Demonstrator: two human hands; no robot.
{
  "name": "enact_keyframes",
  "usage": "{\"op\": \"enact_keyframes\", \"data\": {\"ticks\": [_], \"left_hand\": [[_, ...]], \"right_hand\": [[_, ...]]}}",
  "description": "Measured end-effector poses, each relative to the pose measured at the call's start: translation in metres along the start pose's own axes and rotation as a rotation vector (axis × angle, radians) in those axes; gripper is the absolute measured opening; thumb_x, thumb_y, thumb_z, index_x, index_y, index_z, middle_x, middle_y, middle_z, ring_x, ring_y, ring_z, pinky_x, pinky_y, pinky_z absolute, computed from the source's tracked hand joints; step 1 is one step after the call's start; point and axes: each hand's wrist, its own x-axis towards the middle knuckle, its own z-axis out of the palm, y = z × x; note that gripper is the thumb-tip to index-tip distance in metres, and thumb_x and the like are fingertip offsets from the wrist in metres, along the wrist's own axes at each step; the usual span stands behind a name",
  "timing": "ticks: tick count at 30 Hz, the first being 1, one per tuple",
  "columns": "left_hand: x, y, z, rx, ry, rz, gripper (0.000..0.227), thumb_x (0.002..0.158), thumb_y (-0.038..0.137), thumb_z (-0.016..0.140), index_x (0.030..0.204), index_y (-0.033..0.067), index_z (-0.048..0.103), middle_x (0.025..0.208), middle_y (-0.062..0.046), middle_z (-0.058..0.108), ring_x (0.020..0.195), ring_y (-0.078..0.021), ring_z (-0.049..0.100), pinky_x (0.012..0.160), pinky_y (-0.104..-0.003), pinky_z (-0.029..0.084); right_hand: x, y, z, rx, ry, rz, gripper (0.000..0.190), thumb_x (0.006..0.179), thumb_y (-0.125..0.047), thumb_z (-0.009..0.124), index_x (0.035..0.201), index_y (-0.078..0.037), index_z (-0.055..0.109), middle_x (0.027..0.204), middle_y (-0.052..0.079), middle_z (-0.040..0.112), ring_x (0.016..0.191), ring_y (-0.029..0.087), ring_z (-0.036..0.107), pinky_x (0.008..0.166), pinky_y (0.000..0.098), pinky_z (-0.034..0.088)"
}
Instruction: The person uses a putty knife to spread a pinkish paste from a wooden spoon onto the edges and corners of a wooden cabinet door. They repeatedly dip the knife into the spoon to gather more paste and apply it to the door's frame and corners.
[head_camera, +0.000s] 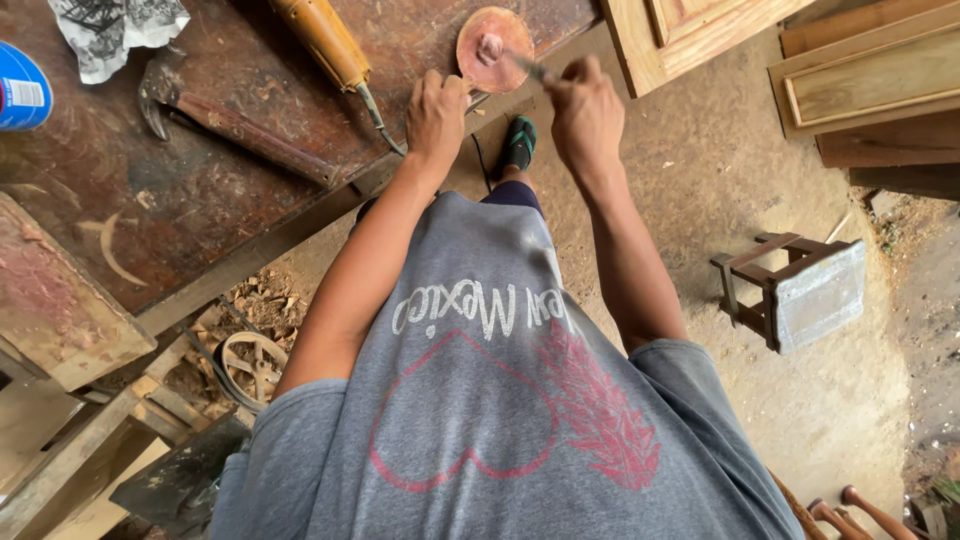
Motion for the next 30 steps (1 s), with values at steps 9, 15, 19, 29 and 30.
{"op": "enact_keyframes", "data": {"ticks": [9,15,19,29,30], "left_hand": [[0.003,-0.003,0.001,0.026,0.024,-0.003,0.010,0.089,0.011,0.076,0.096,0.0085,0.070,0.098,-0.017,0.061,0.097,-0.0392,0.062,0.081,-0.050,0.051],[0.006,-0.001,0.000,0.004,0.013,-0.031,0.014,0.088,0.014,0.078,0.099,0.0082,0.070,0.099,-0.018,0.062,0.097,-0.0397,0.062,0.080,-0.050,0.052],[0.003,-0.001,0.001,0.027,-0.010,-0.026,0.016,0.088,0.015,0.079,0.096,0.0060,0.068,0.099,-0.017,0.062,0.097,-0.0400,0.062,0.080,-0.050,0.051],[0.003,-0.007,0.010,-0.006,0.021,-0.014,0.013,0.088,0.014,0.077,0.098,0.0075,0.070,0.097,-0.017,0.062,0.096,-0.0395,0.062,0.079,-0.050,0.051],[0.004,-0.009,0.008,-0.001,0.024,-0.027,0.013,0.088,0.014,0.077,0.098,0.0076,0.070,0.097,-0.018,0.062,0.096,-0.0395,0.062,0.079,-0.050,0.051]], "right_hand": [[0.030,0.000,-0.025,0.111,-0.069,-0.042,0.028,0.097,-0.003,0.064,0.110,-0.018,0.083,0.101,0.012,0.066,0.090,0.032,0.067,0.075,0.0463,0.053],[0.043,0.010,-0.027,0.036,-0.171,-0.178,0.039,0.089,0.000,0.064,0.111,-0.026,0.084,0.097,0.011,0.066,0.086,0.031,0.067,0.072,0.0464,0.053],[0.042,0.005,-0.027,0.009,-0.136,-0.195,0.035,0.098,-0.001,0.063,0.118,-0.024,0.081,0.103,0.012,0.065,0.083,0.029,0.065,0.068,0.0437,0.053],[0.048,0.008,-0.034,-0.046,-0.162,-0.244,0.038,0.097,0.000,0.062,0.115,-0.027,0.082,0.107,0.008,0.067,0.084,0.026,0.067,0.069,0.0419,0.054],[0.052,0.006,-0.035,-0.052,-0.180,-0.247,0.038,0.095,0.000,0.063,0.112,-0.028,0.082,0.104,0.008,0.067,0.084,0.026,0.067,0.070,0.0428,0.055]]}}
